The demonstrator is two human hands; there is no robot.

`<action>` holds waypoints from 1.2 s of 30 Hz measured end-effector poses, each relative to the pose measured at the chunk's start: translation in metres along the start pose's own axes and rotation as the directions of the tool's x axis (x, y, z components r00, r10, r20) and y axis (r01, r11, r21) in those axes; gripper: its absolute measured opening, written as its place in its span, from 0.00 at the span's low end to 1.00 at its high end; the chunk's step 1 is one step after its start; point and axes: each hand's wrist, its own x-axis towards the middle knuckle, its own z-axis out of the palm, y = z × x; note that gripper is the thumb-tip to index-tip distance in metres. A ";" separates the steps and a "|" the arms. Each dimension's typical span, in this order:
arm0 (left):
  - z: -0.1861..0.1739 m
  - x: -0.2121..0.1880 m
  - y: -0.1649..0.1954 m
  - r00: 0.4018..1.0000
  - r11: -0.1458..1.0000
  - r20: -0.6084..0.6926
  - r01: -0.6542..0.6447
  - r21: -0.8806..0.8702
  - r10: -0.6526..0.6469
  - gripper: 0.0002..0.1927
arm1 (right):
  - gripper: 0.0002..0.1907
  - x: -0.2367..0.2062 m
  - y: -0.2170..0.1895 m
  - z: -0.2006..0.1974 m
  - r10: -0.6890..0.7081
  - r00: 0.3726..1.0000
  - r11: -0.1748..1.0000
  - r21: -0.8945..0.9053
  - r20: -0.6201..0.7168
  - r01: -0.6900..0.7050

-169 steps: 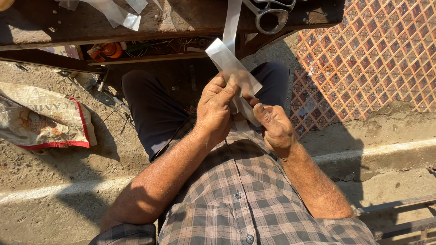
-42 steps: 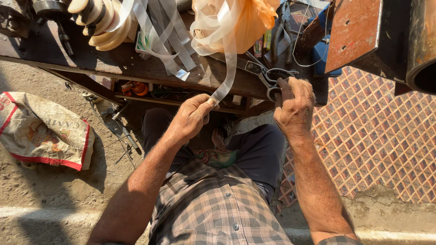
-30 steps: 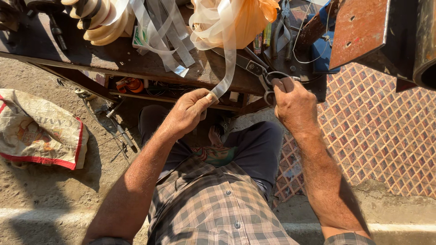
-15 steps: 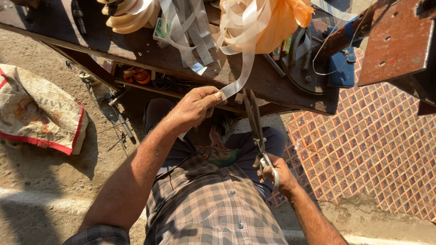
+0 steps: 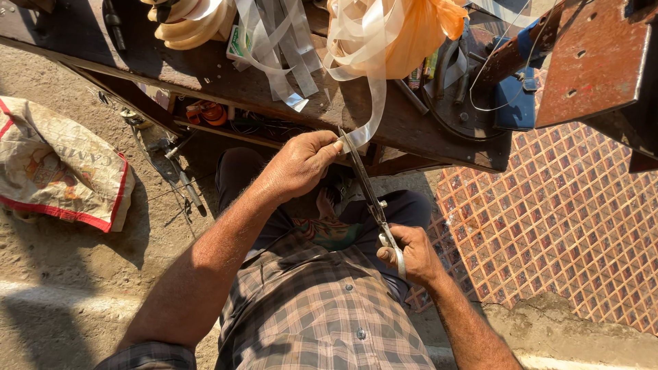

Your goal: The person sits on the ground at a low workbench and handles white plastic ribbon. They cut ribbon pieces with scissors, fold and knot the strips, and attach the tied ribbon around an orange plastic bag bundle on the bench, repeating the cutting and tying cycle.

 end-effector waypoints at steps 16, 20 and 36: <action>0.001 0.002 -0.001 0.993 0.986 -0.043 -0.103 0.127 0.110 0.17 | 0.31 0.004 -0.002 0.000 -0.039 0.999 0.996 -0.087 -0.025 0.037; 0.004 0.005 -0.008 1.000 1.000 -0.002 0.006 -0.019 -0.006 0.18 | 0.28 0.003 -0.006 0.003 0.036 0.998 0.998 -0.040 -0.049 -0.038; -0.125 0.069 0.108 0.697 0.667 -0.409 -0.705 -0.241 0.589 0.19 | 0.29 0.032 -0.099 -0.086 -0.046 0.895 0.535 -0.768 -0.443 -0.352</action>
